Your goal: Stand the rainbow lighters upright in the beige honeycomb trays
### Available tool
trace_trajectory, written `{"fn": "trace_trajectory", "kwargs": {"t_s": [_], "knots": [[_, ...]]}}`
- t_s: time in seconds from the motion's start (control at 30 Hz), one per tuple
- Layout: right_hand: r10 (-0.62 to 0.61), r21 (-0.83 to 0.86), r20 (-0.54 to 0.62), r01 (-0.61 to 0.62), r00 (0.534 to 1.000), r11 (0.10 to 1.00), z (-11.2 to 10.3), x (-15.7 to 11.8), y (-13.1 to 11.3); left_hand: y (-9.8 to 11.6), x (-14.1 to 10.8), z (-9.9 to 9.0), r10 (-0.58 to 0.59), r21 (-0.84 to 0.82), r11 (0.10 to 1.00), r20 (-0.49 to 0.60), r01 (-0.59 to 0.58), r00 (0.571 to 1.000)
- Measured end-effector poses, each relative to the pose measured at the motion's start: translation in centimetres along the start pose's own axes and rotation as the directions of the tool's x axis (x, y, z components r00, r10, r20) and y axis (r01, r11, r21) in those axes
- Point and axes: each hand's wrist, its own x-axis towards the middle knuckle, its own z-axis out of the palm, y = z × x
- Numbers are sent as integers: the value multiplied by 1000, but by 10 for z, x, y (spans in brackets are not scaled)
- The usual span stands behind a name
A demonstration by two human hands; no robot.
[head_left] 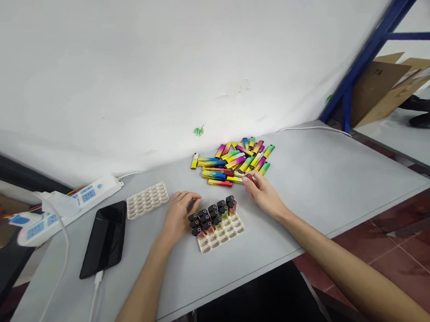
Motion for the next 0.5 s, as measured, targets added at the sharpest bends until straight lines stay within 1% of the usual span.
{"fn": "trace_trajectory", "kwargs": {"t_s": [0.1,0.17,0.33,0.5], "knots": [[-62,-230,-33,53,998,972,1,-1,0,0,-1,0,4,6,1000,-5,-4,1000],[-76,-313,-9,70,997,947,2,-2,0,0,-1,0,5,10,1000,-7,-5,1000],[-65,-383,19,67,998,921,5,-5,-1,1,-2,-1,17,13,1000,-16,-16,1000],[-100,-398,43,109,994,911,2,-5,-3,1,-2,-1,12,10,1000,-11,-12,1000]]}}
